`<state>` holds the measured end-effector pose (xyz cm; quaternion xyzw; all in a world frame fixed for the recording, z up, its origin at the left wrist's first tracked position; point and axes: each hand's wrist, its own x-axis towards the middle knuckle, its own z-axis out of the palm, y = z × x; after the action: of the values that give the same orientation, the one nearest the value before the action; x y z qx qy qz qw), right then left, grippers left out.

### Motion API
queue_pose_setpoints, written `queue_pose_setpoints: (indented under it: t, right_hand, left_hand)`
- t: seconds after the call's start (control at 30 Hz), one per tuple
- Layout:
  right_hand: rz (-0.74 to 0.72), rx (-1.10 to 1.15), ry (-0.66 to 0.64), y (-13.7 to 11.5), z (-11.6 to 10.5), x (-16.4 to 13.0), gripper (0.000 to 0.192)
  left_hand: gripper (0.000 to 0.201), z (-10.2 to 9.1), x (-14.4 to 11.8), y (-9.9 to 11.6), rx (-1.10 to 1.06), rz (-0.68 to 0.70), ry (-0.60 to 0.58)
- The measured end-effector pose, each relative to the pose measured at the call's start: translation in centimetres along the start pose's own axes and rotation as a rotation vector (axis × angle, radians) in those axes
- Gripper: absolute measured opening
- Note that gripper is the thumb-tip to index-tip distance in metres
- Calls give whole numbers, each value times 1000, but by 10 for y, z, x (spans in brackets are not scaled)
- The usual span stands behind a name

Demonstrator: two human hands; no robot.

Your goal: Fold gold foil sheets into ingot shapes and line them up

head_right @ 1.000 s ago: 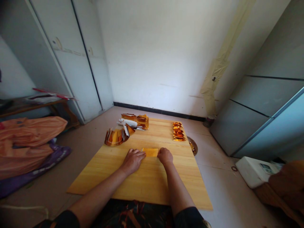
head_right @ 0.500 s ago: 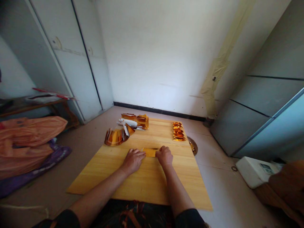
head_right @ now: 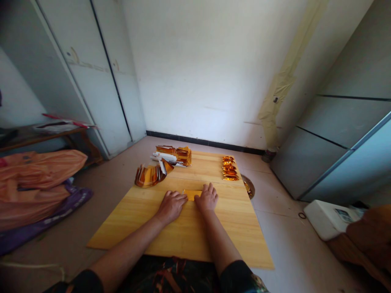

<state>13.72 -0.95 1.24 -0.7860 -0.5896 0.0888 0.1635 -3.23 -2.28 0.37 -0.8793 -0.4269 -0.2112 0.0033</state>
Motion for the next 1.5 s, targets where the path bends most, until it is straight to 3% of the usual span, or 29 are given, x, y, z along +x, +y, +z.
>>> queue_pose_setpoints:
  t: [0.17, 0.37, 0.53, 0.7, 0.93, 1.2, 1.5]
  right_hand:
    - [24, 46, 53, 18, -5, 3, 51]
    - [-170, 57, 74, 26, -3, -3, 42]
    - [-209, 103, 98, 28, -1, -5, 36]
    - [-279, 204, 181, 32, 5, -4, 28]
    - [-452, 342, 305, 37, 14, -1, 21]
    - [-408, 296, 143, 36, 6, -3, 21]
    - [-410, 253, 19, 35, 5, -4, 39]
  left_hand:
    - [25, 0, 0, -1, -10, 2, 0]
    - [16, 2, 7, 0, -68, -48, 12]
    - [13, 7, 18, 4, -62, -136, 11]
    - [25, 8, 18, 5, -60, -131, 30]
    - [15, 8, 15, 3, -77, -117, 66]
    - [20, 5, 12, 4, -109, -68, 28]
    - [10, 8, 14, 5, -68, -90, 39]
